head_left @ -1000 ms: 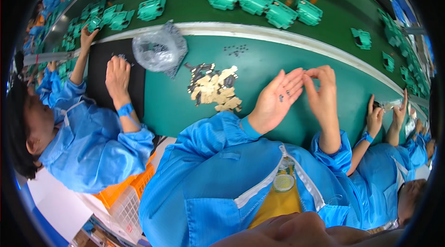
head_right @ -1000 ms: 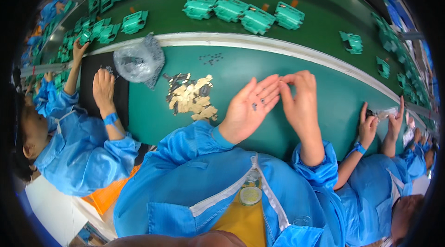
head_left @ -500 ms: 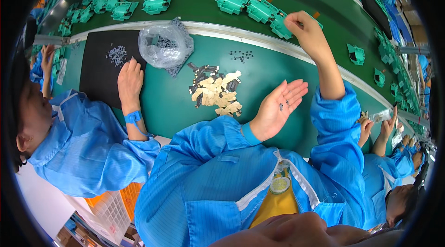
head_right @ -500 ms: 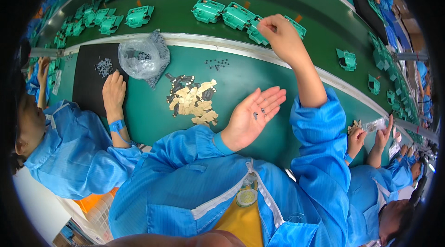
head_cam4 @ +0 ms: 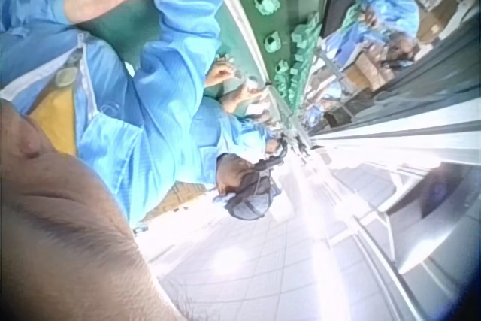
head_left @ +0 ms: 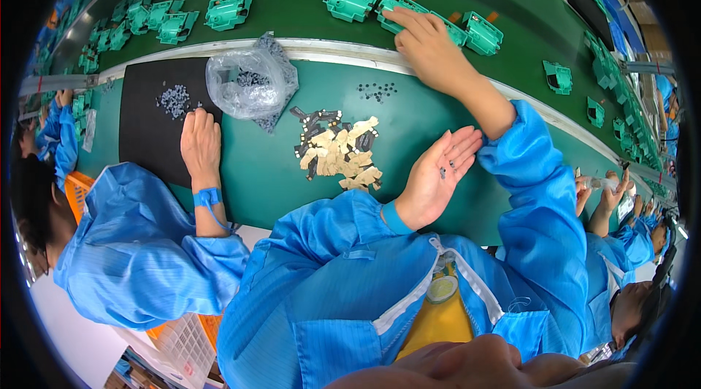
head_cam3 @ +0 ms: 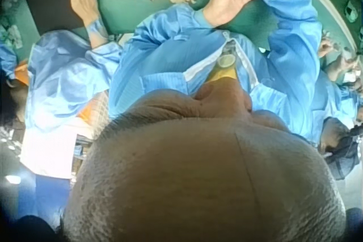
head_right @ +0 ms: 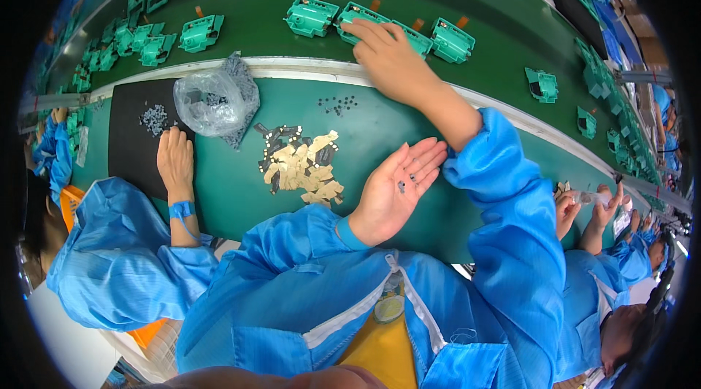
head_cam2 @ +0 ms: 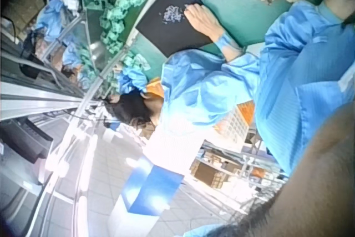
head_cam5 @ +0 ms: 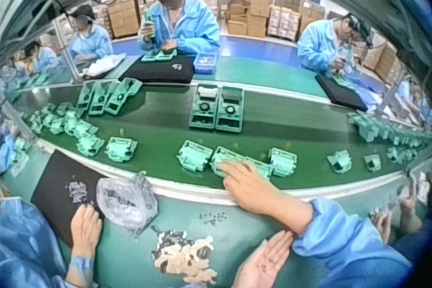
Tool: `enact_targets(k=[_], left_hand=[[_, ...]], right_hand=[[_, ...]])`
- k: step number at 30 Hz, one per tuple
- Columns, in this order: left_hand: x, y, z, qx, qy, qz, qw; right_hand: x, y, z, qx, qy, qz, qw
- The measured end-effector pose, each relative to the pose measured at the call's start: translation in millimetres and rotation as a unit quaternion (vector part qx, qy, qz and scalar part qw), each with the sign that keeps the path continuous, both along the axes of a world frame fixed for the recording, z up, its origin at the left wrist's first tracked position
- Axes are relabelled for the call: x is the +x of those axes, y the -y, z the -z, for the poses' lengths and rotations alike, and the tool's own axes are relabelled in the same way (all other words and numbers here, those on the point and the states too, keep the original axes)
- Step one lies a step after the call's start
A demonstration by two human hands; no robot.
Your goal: The person inserts small metal pins into green plastic electronic component housings by hand, one by one, on an assembly line.
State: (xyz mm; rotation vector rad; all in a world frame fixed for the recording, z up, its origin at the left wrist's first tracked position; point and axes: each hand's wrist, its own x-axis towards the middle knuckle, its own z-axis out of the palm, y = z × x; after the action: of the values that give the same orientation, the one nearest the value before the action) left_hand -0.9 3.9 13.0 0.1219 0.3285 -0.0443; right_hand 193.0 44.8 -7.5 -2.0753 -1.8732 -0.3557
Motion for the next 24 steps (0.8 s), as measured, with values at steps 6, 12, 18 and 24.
enact_targets(k=[6,12,18,24], left_hand=[[0,0,1,0.0,-0.009,0.019,1.0],[0,-4,2,-0.03,-0.018,0.03,0.999],[1,-6,-2,-0.044,-0.006,0.033,0.998],[-1,-4,1,-0.045,0.023,0.025,0.998]], right_hand=[[33,38,-14,-0.075,0.016,-0.078,0.994],[41,43,-20,0.001,-0.185,0.011,0.983],[55,8,-21,0.024,-0.415,0.182,0.891],[52,-3,-15,-0.034,-0.32,0.166,0.932]])
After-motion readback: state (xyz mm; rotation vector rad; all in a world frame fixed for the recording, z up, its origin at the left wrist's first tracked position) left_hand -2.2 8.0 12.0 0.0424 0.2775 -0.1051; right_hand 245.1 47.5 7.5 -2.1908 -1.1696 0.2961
